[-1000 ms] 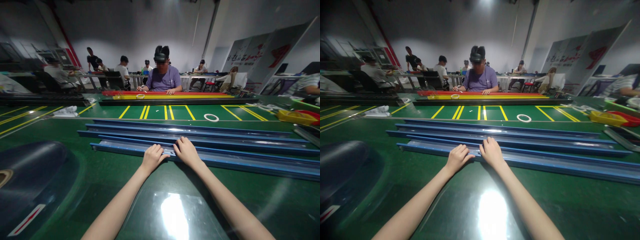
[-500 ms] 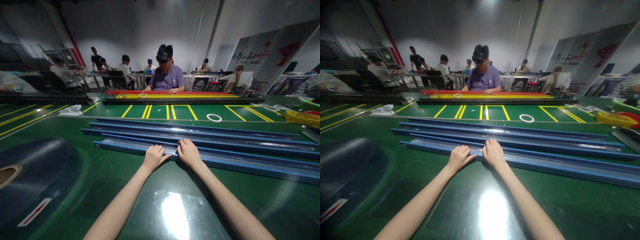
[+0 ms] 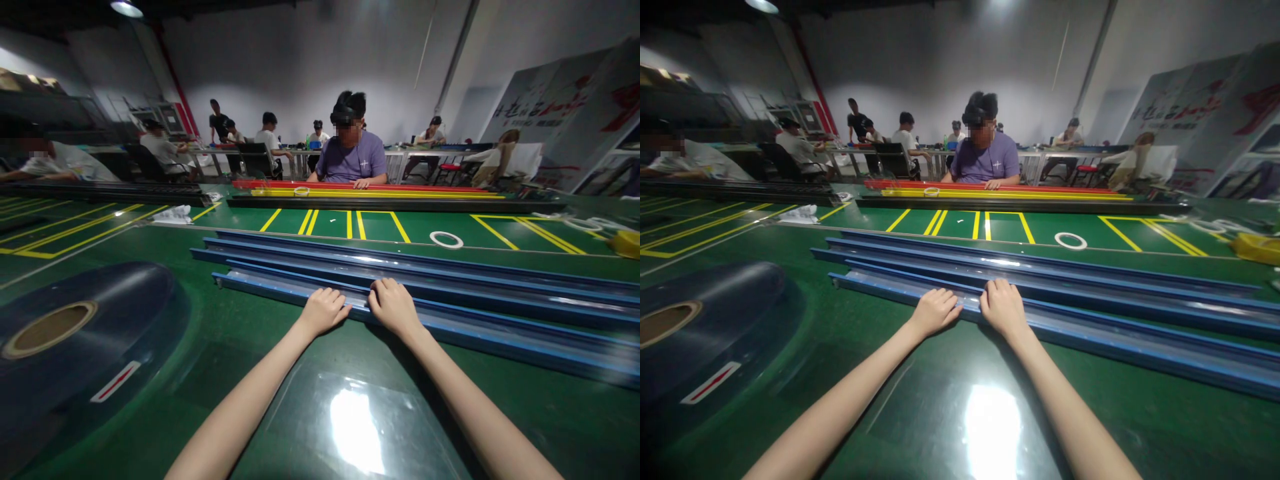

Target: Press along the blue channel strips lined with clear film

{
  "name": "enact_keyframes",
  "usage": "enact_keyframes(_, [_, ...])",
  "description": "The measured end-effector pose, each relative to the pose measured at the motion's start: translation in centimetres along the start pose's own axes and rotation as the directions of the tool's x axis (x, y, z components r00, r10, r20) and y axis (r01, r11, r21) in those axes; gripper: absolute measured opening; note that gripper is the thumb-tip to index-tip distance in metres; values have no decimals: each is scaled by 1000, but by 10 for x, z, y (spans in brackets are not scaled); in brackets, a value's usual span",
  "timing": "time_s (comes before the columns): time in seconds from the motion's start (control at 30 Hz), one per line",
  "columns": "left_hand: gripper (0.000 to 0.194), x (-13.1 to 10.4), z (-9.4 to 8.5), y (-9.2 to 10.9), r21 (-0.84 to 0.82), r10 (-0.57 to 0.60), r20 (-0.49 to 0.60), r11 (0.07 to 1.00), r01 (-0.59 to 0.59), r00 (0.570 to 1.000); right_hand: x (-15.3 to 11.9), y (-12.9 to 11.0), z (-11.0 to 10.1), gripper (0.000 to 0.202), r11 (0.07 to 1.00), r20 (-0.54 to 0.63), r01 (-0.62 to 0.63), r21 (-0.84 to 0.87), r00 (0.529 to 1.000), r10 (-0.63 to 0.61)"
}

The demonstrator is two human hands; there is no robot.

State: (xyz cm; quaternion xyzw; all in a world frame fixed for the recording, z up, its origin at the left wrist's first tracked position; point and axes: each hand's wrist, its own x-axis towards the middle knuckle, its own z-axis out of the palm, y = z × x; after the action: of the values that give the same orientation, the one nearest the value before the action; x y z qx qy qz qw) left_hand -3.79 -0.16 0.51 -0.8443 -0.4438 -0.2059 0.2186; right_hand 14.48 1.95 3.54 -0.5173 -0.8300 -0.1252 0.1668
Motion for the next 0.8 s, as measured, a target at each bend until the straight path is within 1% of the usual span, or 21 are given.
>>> enact_keyframes(0.13, [33,2,-7,2,-50,28,75,998,-24,997,-2,5,0,22,1000,7,2,15,1000,-2])
enact_keyframes(0.23, [34,0,-13,1,-50,43,99,998,-38,994,-5,9,-1,22,1000,9,3,18,1000,-3])
enact_keyframes(0.3, [35,-3,-16,-1,-35,27,108,999,-23,994,-8,12,-2,22,1000,14,0,20,1000,-1])
enact_keyframes(0.4, [34,-10,-20,-10,-21,-17,126,1000,20,992,-14,18,-4,23,1000,16,-4,25,1000,4])
enact_keyframes(0.57, [36,-27,-26,-33,6,-80,152,997,80,985,-25,33,-7,24,999,24,21,39,999,-22])
enact_keyframes(0.67, [38,-36,-27,-43,9,-103,138,995,103,985,-29,38,-8,24,999,33,19,46,999,-21])
enact_keyframes(0.8, [41,-41,-25,-47,-3,-108,103,994,109,989,-31,39,-10,23,999,25,16,51,1000,-17])
